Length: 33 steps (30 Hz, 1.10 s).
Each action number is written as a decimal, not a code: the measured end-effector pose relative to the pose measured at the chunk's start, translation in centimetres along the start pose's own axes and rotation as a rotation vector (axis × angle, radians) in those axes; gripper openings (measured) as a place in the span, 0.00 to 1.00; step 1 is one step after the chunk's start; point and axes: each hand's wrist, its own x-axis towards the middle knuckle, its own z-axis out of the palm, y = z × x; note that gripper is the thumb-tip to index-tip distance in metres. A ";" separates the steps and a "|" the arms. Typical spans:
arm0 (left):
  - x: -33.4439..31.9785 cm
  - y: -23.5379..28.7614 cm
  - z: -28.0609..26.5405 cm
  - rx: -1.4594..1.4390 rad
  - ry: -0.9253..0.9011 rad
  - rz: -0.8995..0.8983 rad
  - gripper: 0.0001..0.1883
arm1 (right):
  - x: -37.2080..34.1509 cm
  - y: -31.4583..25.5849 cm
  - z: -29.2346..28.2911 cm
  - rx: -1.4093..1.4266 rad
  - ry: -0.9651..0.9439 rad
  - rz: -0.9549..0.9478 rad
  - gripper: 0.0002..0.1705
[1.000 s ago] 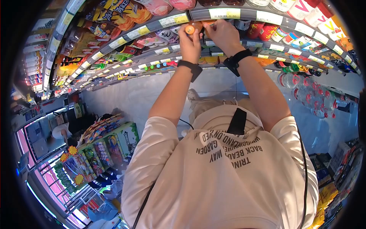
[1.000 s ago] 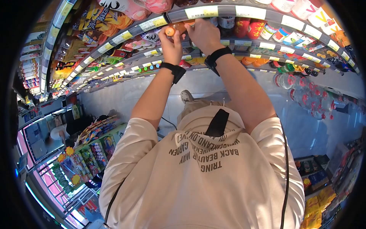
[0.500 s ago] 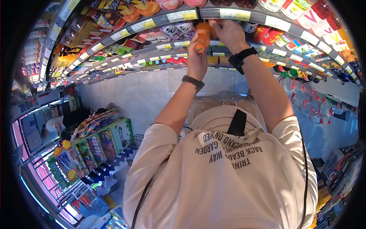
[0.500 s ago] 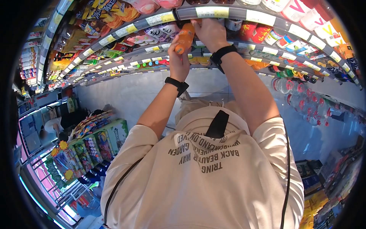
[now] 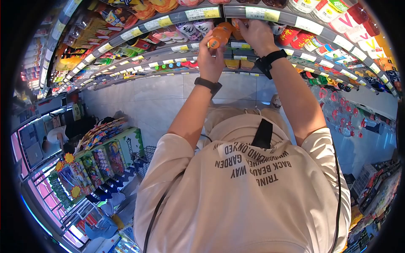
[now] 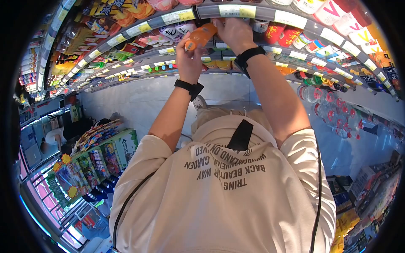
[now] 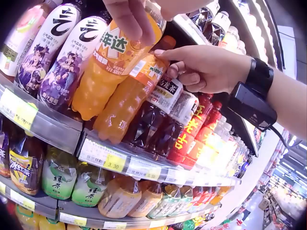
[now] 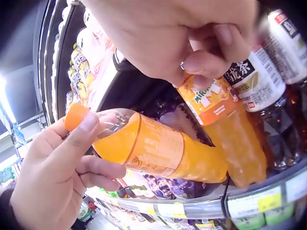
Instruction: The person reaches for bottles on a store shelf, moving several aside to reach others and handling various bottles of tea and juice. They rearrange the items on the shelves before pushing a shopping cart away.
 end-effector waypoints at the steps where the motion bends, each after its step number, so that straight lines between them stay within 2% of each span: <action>1: 0.2 0.2 -0.1 0.047 0.002 0.021 0.22 | 0.0 -0.1 -0.1 -0.013 -0.014 0.010 0.28; 4: 0.5 1.0 -0.3 0.127 0.037 -0.030 0.22 | 0.1 -0.2 -0.1 -0.042 -0.029 0.028 0.27; 7: 1.2 1.3 -0.1 0.127 0.087 0.020 0.23 | 0.1 0.2 0.4 -0.054 -0.008 0.025 0.28; 10: 2.0 1.2 0.1 0.159 0.157 -0.017 0.24 | 0.2 0.1 0.2 -0.067 -0.022 0.016 0.28; 13: 3.3 1.2 0.1 0.192 0.154 -0.035 0.22 | -0.1 -0.2 -0.1 -0.078 -0.036 0.016 0.27; 14: 3.7 1.3 -0.1 0.320 0.163 0.019 0.21 | 0.0 -0.3 0.1 -0.073 -0.039 0.024 0.27; 17: 4.2 1.9 -0.2 0.363 0.179 0.129 0.19 | -0.1 -0.3 0.4 0.011 0.006 0.001 0.27; 18: 4.8 1.5 -0.3 0.400 0.214 0.261 0.19 | -0.1 -0.2 0.4 0.051 0.029 -0.013 0.27; 21: 5.4 1.4 -0.7 0.578 0.194 0.435 0.19 | -0.1 0.1 0.5 -0.001 0.003 0.022 0.28; 24: 5.6 0.6 -0.1 0.424 0.089 0.363 0.19 | 0.1 0.3 0.4 -0.020 -0.035 0.033 0.30; 27: 5.4 -1.3 0.8 0.321 0.063 0.248 0.21 | 0.4 0.3 0.2 -0.038 -0.069 0.032 0.32; 29: 5.6 -1.3 0.5 0.316 0.034 0.259 0.21 | 0.2 -0.4 -0.7 0.017 -0.070 0.040 0.33; 31: 5.8 -1.3 1.3 0.364 0.022 0.294 0.20 | 0.1 -0.3 -0.4 0.025 0.022 -0.025 0.36; 33: 6.1 -1.1 1.3 0.393 0.002 0.308 0.19 | 0.2 -0.7 -0.6 0.012 -0.007 0.000 0.36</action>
